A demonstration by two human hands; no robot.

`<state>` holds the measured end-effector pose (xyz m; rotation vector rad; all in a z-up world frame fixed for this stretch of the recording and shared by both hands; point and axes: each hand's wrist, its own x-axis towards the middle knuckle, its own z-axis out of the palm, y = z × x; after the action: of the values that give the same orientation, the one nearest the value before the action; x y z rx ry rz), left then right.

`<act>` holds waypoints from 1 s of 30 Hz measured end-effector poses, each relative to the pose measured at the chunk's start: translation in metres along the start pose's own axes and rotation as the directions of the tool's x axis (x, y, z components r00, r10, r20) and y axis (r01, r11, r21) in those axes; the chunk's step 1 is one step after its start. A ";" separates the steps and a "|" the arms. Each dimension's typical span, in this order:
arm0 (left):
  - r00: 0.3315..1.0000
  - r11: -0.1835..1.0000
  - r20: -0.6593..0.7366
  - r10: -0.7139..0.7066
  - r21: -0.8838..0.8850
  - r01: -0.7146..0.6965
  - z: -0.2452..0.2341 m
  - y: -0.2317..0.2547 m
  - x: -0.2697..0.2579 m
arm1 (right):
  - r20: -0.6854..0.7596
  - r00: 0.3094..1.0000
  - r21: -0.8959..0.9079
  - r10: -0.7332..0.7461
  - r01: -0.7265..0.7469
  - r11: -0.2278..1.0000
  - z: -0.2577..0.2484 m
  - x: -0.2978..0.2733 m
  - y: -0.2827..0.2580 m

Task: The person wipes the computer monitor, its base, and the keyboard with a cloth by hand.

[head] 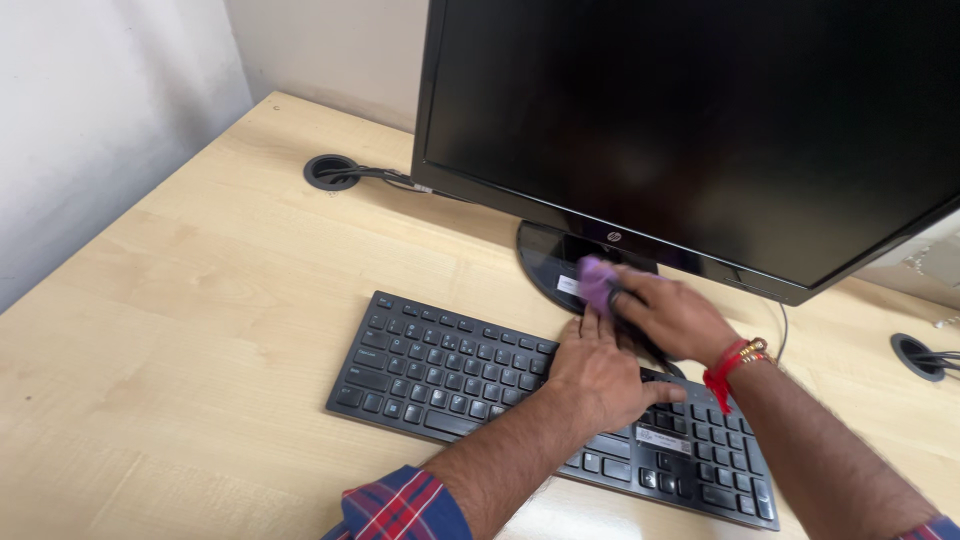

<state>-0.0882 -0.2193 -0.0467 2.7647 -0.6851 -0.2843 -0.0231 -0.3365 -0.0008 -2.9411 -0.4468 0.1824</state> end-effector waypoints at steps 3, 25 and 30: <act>1.000 0.997 -0.015 0.017 0.071 -0.016 -0.002 -0.002 0.004 | -0.028 0.992 -0.066 0.122 -0.124 0.990 0.010 0.012 -0.020; 0.988 0.997 -0.147 -0.051 0.052 0.059 -0.019 -0.081 -0.092 | -0.207 0.861 -0.062 -0.465 0.463 0.884 0.037 0.034 -0.025; 0.997 0.990 -0.038 0.060 0.133 -0.054 -0.014 -0.091 -0.112 | -0.209 0.915 -0.038 -0.346 0.346 0.938 0.043 0.040 -0.031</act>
<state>-0.1427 -0.0854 -0.0485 2.8602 -0.7972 -0.1740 0.0001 -0.2887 -0.0417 -2.7774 -0.9175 -0.1757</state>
